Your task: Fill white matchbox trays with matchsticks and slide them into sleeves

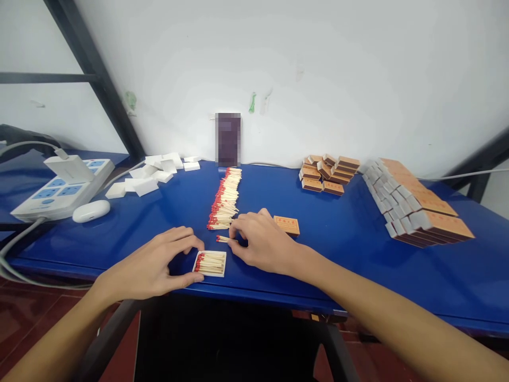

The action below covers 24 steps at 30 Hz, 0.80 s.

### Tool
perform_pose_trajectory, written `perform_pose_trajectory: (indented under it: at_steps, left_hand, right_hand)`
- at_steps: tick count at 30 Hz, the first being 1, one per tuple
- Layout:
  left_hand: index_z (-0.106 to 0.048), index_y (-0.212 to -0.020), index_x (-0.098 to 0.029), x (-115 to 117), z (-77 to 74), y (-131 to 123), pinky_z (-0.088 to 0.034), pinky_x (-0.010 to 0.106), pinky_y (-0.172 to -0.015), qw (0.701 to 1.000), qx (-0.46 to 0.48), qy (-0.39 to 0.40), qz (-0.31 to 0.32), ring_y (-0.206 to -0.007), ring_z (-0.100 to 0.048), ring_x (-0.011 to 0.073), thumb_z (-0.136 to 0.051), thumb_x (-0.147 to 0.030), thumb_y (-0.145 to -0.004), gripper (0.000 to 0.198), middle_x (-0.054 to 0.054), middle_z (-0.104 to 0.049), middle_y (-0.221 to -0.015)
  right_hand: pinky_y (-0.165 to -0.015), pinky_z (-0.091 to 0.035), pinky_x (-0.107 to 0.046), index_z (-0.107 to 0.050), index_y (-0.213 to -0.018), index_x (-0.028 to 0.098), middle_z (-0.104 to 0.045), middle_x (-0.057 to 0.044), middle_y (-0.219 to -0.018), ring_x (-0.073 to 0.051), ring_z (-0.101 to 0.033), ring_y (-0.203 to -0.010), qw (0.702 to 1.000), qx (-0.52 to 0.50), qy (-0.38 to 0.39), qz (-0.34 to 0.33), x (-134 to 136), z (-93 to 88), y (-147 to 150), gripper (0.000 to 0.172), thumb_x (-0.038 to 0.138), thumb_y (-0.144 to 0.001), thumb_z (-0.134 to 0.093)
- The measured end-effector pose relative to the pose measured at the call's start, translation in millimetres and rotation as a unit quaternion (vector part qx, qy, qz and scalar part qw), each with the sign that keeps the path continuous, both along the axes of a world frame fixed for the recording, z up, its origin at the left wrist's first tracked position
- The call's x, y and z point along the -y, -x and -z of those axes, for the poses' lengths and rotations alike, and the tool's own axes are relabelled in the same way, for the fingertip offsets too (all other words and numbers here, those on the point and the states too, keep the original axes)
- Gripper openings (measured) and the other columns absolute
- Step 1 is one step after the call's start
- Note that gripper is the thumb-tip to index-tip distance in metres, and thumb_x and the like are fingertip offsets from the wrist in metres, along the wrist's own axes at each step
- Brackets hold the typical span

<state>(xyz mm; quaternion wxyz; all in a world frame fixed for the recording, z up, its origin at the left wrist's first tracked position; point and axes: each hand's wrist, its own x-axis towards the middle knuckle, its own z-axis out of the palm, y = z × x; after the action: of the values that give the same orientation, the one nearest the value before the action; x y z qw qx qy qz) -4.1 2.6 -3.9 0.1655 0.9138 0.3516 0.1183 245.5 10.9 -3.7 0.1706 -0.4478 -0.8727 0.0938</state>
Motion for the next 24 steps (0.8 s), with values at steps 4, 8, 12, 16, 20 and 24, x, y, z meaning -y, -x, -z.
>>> perform_pose_trajectory:
  at_steps: [4, 8, 12, 16, 20, 24]
  left_hand:
    - [-0.059, -0.101, -0.022, -0.1, -0.6, -0.7, -0.042, 0.032, -0.077, 1.000, 0.008, 0.002, 0.002, -0.086, -0.054, 0.0198, -0.058, -0.050, -0.091, 0.030, 0.002, -0.056, -0.094]
    - [-0.059, -0.101, -0.023, -0.3, -1.3, -1.1, -0.041, 0.032, -0.077, 1.000, 0.002, 0.006, 0.003, -0.086, -0.053, 0.0203, -0.058, -0.051, -0.091, 0.030, 0.002, -0.056, -0.093]
    - [-0.058, -0.103, -0.023, -0.3, -1.0, -1.0, -0.041, 0.032, -0.077, 1.000, 0.003, 0.009, 0.000, -0.086, -0.053, 0.0198, -0.059, -0.050, -0.091, 0.029, 0.001, -0.055, -0.094]
    - [-0.057, -0.099, -0.022, -0.3, -1.0, -1.3, -0.040, 0.032, -0.079, 1.000, 0.004, 0.007, 0.003, -0.087, -0.053, 0.0194, -0.059, -0.050, -0.091, 0.029, 0.001, -0.055, -0.094]
    - [-0.057, -0.098, -0.022, -0.7, -0.3, -1.2, -0.040, 0.032, -0.078, 1.000, 0.007, 0.004, 0.002, -0.085, -0.052, 0.0192, -0.059, -0.051, -0.090, 0.030, 0.000, -0.055, -0.092]
    - [-0.058, -0.099, -0.022, -0.8, 0.5, -1.0, -0.041, 0.032, -0.077, 1.000, 0.009, 0.002, 0.000, -0.085, -0.052, 0.0194, -0.060, -0.052, -0.090, 0.031, 0.001, -0.056, -0.092]
  right_hand:
    - [-0.075, -0.037, -0.031, -0.060, -0.077, 0.018, -0.052, 0.004, -0.064, -0.011, -0.047, -0.061, 0.999, -0.004, 0.048, -0.018, -1.2, -0.6, -2.3, 0.016, 0.025, -0.092, -0.056]
    - [-0.063, -0.035, -0.026, -0.059, -0.077, 0.018, -0.049, 0.005, -0.060, -0.011, -0.045, -0.059, 0.999, -0.016, 0.041, -0.009, -0.9, -0.6, -1.9, 0.012, 0.020, -0.089, -0.057]
    - [-0.053, -0.032, -0.021, -0.060, -0.077, 0.017, -0.044, 0.007, -0.059, -0.007, -0.040, -0.052, 0.992, -0.103, 0.059, -0.032, 6.7, -2.3, 3.2, 0.007, 0.018, -0.084, -0.060]
    - [-0.050, -0.032, -0.019, -0.062, -0.077, 0.017, -0.046, 0.007, -0.059, -0.005, -0.040, -0.050, 0.983, -0.144, 0.091, -0.068, 17.8, -0.5, 10.8, 0.002, 0.017, -0.079, -0.063]
    - [-0.049, -0.032, -0.019, -0.063, -0.074, 0.016, -0.044, 0.008, -0.057, -0.005, -0.039, -0.049, 0.983, -0.135, 0.102, -0.070, 21.5, 3.2, 14.8, 0.002, 0.016, -0.076, -0.063]
    - [-0.051, -0.030, -0.021, -0.064, -0.075, 0.016, -0.042, 0.007, -0.056, -0.007, -0.038, -0.050, 0.982, -0.132, 0.097, -0.089, 20.4, 3.3, 14.4, 0.006, 0.020, -0.079, -0.063]
